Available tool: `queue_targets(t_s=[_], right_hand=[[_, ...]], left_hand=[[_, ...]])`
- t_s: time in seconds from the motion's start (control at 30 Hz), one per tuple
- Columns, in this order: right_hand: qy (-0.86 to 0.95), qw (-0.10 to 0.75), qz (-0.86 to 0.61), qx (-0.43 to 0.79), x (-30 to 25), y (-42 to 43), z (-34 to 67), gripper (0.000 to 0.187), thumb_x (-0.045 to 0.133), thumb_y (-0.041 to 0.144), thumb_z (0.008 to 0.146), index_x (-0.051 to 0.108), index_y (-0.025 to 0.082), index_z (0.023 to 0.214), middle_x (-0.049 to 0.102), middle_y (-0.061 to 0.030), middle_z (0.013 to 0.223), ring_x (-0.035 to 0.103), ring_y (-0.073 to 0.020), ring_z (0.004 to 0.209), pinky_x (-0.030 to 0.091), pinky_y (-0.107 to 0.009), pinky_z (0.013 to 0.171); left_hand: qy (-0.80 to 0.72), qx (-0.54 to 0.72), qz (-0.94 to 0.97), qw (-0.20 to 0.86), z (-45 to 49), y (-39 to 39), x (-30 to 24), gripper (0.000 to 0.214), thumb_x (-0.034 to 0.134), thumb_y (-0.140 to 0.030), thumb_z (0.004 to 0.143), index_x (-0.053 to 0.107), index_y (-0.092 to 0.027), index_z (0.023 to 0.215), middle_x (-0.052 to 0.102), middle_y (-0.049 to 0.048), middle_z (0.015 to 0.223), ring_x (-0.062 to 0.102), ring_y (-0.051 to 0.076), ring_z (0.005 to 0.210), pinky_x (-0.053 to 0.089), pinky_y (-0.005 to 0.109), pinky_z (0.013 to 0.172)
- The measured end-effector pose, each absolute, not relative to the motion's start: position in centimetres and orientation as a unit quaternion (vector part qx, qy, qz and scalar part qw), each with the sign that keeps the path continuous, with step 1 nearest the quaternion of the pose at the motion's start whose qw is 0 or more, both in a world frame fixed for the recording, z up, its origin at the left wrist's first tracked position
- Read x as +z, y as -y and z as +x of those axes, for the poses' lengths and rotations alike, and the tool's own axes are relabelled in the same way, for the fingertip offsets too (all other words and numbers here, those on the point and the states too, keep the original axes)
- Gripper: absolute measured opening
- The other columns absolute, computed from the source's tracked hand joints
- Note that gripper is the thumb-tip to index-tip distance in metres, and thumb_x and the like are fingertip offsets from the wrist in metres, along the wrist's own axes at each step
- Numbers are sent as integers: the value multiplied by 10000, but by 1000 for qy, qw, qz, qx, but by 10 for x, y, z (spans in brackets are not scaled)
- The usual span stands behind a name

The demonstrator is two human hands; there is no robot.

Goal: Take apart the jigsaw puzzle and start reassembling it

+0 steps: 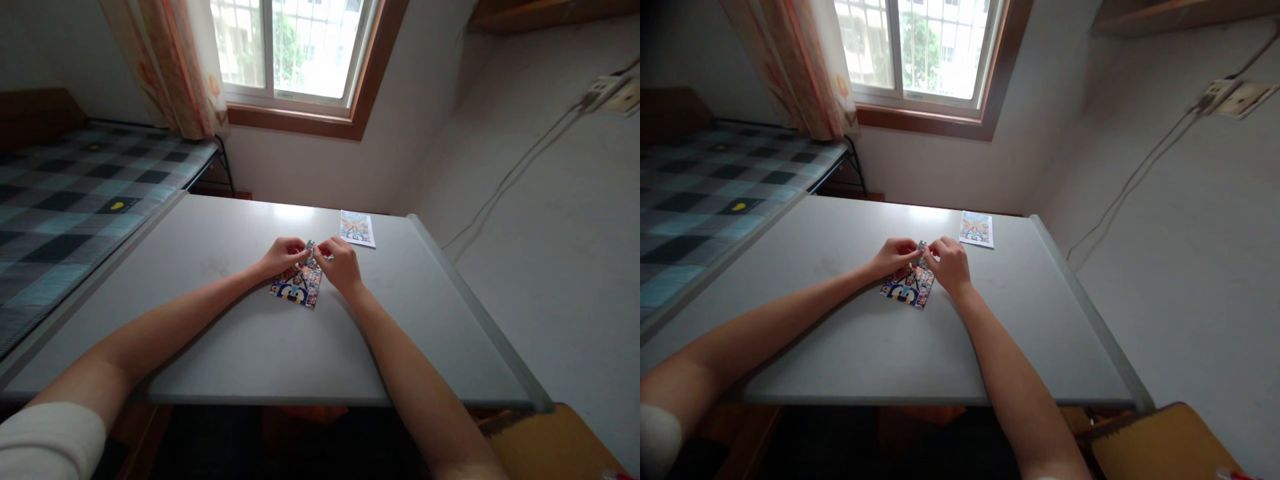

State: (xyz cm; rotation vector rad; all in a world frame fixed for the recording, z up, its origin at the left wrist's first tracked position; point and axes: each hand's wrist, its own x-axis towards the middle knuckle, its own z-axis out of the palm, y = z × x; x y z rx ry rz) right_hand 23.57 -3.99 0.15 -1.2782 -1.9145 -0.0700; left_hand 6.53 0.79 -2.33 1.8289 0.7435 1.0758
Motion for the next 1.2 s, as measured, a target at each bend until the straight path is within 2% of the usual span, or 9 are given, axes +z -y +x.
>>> queue_targets(t_s=[0.17,0.4,0.7,0.87,1.0,1.07,1.13,1.2], right_hand=[[820,304,-452,-175,8,45,236,249,513,263,913,581,185,686,588,-42,725,490,-171,724,323,-320,717],[820,293,-443,-212,9,46,233,273,500,260,920,563,187,665,588,-41,713,485,-175,723,310,-326,711],[733,431,-523,-63,4,45,227,245,545,235,825,473,208,592,514,3,619,462,-147,627,354,-293,660],[617,502,-597,105,5,40,232,233,546,310,782,487,204,583,495,27,553,459,-128,546,351,-267,579],[582,485,-629,174,-4,27,250,248,527,373,776,544,191,608,551,6,566,508,-143,558,371,-270,581],[595,436,-651,177,-9,22,260,261,512,360,783,563,186,594,570,-9,571,526,-153,577,377,-275,595],[611,391,-674,142,-11,20,267,256,514,351,788,603,179,620,606,-33,619,547,-168,621,390,-288,629],[623,387,-672,103,-9,21,268,264,513,356,803,633,170,659,630,-55,675,554,-174,654,406,-298,659]], left_hand=[[-311,434,748,395,65,-9,-24,300,666,-394,761,620,-111,674,606,14,620,502,84,560,394,207,525],[-317,446,740,392,66,-9,-24,319,683,-402,738,597,-111,640,574,5,593,471,76,545,368,197,500],[-299,446,735,414,66,-6,-24,348,723,-426,729,606,-106,656,590,6,590,510,71,528,378,187,474],[-319,447,729,409,66,-4,-22,368,726,-457,719,609,-110,679,603,11,609,536,75,509,403,186,452],[-318,447,712,437,65,-5,-24,379,689,-488,749,608,-118,733,617,19,662,580,88,526,453,181,445],[-318,444,708,447,65,-5,-24,375,683,-488,754,614,-120,765,618,19,677,589,91,533,468,180,447],[-317,442,710,447,65,-5,-22,371,682,-482,754,626,-117,790,618,17,680,582,86,533,468,177,454],[-314,434,719,442,65,-3,-19,363,675,-470,759,639,-110,797,624,18,683,566,79,532,456,175,460]])
